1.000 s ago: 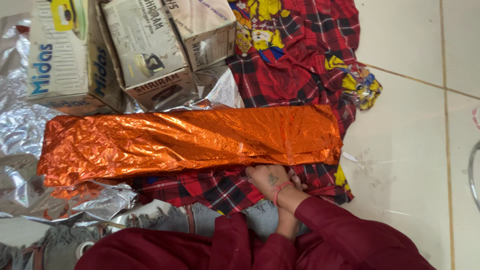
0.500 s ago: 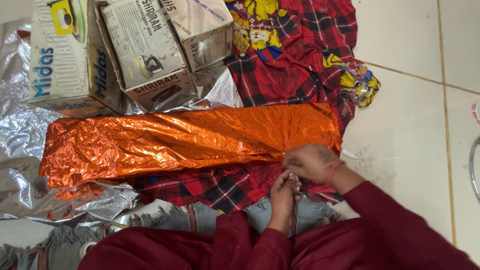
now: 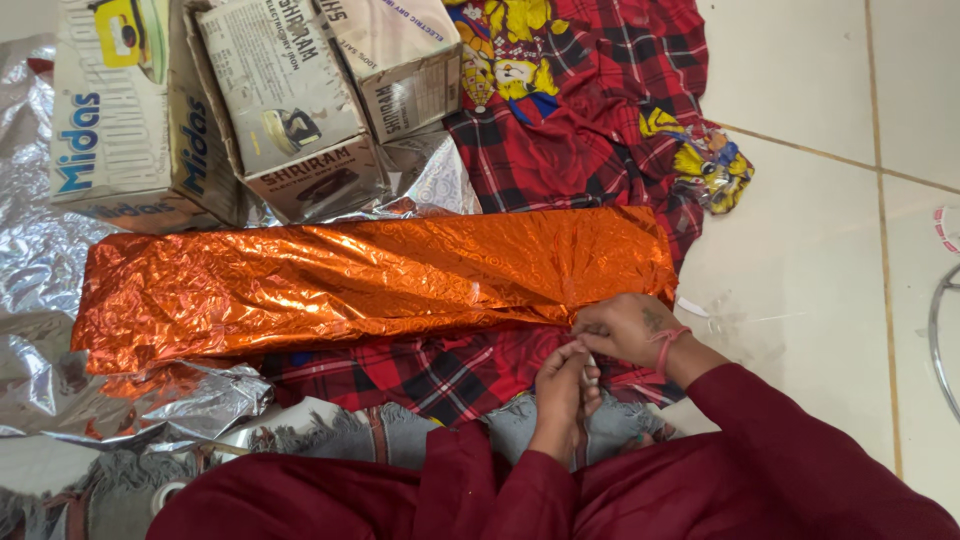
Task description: The person wraps a rectangular object with orange metallic wrapping paper and secures it with clear adhesive tape. They fold the paper edges, apply tape along seams, and smooth the surface to complete the package.
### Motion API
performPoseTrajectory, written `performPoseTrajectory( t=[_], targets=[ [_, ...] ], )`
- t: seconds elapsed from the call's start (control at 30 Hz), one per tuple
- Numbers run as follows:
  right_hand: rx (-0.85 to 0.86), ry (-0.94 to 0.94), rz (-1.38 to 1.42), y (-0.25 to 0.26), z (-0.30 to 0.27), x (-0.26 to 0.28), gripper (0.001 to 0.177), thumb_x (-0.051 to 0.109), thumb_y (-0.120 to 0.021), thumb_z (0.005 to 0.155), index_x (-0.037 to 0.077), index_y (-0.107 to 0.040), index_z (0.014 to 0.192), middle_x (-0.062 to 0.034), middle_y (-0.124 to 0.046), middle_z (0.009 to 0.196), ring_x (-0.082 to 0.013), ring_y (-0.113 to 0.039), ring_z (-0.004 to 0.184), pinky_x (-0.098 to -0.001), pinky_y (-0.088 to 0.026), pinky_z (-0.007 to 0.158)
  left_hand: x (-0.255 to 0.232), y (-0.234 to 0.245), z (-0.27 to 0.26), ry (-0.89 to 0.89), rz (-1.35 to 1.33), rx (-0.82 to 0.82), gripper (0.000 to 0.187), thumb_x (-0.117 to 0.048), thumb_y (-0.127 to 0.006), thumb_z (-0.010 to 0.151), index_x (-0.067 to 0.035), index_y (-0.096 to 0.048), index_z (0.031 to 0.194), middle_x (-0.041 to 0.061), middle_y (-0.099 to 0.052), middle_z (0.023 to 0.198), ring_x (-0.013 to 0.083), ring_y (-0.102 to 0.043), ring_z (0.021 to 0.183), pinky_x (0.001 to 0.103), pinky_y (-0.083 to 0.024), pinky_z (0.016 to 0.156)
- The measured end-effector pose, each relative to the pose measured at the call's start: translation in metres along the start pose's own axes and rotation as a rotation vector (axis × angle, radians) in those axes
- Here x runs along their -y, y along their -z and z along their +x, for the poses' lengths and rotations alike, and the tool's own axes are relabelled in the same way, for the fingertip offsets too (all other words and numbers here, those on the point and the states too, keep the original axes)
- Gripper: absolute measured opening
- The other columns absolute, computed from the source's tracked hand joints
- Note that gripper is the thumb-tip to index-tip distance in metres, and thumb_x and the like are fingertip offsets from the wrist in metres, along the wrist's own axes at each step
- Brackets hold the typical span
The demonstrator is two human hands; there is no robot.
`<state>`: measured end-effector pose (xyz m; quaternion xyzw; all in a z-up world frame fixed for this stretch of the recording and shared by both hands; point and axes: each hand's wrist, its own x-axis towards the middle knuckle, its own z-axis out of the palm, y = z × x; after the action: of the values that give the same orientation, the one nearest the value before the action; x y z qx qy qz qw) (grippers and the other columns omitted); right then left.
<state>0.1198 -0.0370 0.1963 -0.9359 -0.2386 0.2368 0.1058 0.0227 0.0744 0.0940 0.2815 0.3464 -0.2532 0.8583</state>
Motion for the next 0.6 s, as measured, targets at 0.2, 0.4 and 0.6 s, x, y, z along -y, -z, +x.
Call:
performPoseTrajectory(
  t=[0.2, 0.4, 0.6],
  targets=[
    [0.001, 0.034, -0.187, -0.004, 0.004, 0.003, 0.017, 0.034, -0.07, 0.084, 0.02, -0.075, 0.092, -0.0017, -0.076, 0.088, -0.0268, -0.071, 0.094, -0.0437, -0.055, 0.083, -0.01, 0.002, 0.002, 0.088, 0.115, -0.014, 0.013, -0.033, -0.064, 0.099, -0.022, -0.067, 0.106, -0.006, -0.064, 0.074, 0.0046, -0.053, 0.051, 0.023, -0.047, 0.052],
    [0.013, 0.02, -0.239, -0.014, 0.009, 0.001, 0.014, 0.03, -0.067, 0.086, 0.018, -0.073, 0.089, -0.0033, -0.075, 0.086, -0.0271, -0.07, 0.093, -0.0438, -0.054, 0.084, -0.025, 0.005, 0.0, 0.141, 0.23, -0.046, 0.024, -0.037, -0.061, 0.098, -0.026, -0.071, 0.117, -0.008, -0.063, 0.071, 0.0043, -0.051, 0.05, 0.026, -0.05, 0.056],
    [-0.046, 0.081, -0.28, -0.02, 0.01, 0.002, 0.014, 0.029, -0.066, 0.084, 0.019, -0.074, 0.089, -0.0036, -0.076, 0.085, -0.0286, -0.07, 0.09, -0.0444, -0.055, 0.081, -0.025, 0.012, 0.009, 0.133, 0.232, -0.052, 0.025, -0.039, -0.062, 0.096, -0.022, -0.073, 0.111, -0.007, -0.061, 0.067, 0.0051, -0.045, 0.046, 0.028, -0.05, 0.053]
  ],
)
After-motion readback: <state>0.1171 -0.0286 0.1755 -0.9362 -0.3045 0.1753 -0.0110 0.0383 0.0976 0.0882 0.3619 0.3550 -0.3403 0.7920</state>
